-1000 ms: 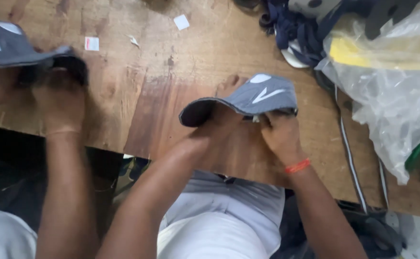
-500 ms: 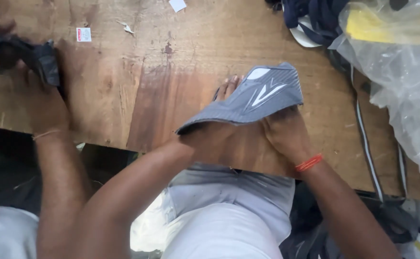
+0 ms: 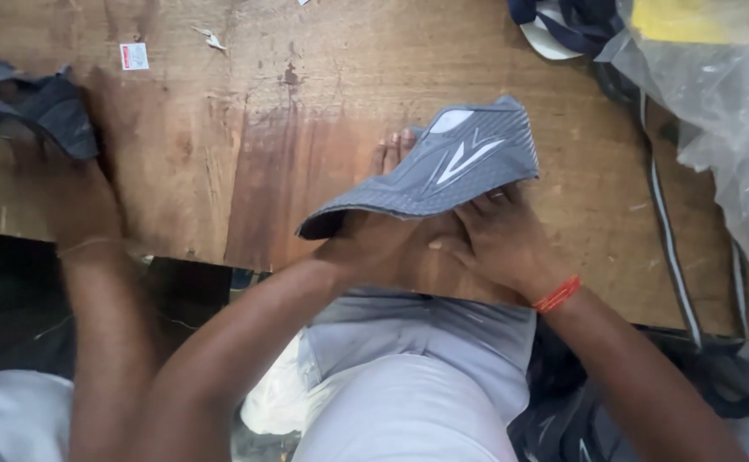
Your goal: The person sits at a wooden workbench in a shoe workshop and assembles gray shoe uppers by hand, inserting white foam stiffeners into the heel of each upper and pressing them into place. They work on one upper at a time, setting finished ones aside and picking up the next piece from the pile.
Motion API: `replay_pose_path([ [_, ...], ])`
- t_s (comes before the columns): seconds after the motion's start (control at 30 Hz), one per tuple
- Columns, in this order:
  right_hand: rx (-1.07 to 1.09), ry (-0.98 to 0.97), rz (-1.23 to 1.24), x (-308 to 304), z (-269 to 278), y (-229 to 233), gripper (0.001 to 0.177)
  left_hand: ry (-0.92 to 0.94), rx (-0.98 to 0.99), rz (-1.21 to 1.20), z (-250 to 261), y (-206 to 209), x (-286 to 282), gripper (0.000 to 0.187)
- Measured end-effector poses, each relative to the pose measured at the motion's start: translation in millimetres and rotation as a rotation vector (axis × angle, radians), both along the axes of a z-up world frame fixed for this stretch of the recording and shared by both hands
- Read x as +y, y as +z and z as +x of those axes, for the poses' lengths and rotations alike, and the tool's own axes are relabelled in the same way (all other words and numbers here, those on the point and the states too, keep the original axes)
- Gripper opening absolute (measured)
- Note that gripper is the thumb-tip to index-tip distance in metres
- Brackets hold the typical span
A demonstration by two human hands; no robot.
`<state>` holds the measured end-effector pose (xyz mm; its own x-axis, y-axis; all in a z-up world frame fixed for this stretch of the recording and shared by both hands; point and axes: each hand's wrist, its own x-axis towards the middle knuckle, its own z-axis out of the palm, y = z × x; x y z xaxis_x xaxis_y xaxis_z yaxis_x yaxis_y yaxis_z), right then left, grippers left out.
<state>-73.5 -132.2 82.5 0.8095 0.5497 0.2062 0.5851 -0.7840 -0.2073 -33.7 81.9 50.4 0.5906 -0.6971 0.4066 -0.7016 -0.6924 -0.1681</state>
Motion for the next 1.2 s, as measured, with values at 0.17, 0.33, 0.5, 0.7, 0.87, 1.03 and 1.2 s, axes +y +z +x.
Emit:
replay_pose_path([
  [0.17,0.036,-0.019,0.096,9.8,1.6,-7.0,0.063,-0.049,0.125,-0.058,7.3,-14.5,-8.8,0.056],
  [0.33,-0.082,-0.024,-0.016,9.3,8.2,-6.2,0.050,0.077,0.124,0.168,4.9,-35.5,-19.6,0.053],
  [0.5,0.050,-0.241,0.162,18.4,12.9,-32.7,0.033,-0.117,0.198,0.058,-30.2,-47.1,-33.4,0.029],
  [0.7,0.314,-0.182,0.403,12.5,24.8,-10.9,0.021,-0.048,0.011,0.151,-47.1,-26.6,-32.5,0.026],
  [0.87,0.221,-0.054,0.519,24.8,20.5,-19.0,0.037,-0.063,0.229,0.059,-46.1,-28.0,-32.4,0.027],
  [1.03,0.100,-0.080,0.194,7.6,-1.1,-38.1,0.030,-0.064,0.325,-0.317,-36.4,-28.2,-36.4,0.041],
  [1.2,-0.430,-0.398,0.509,10.1,-17.5,46.2,0.044,-0.078,0.227,-0.451,-36.7,9.3,-36.8,0.055],
])
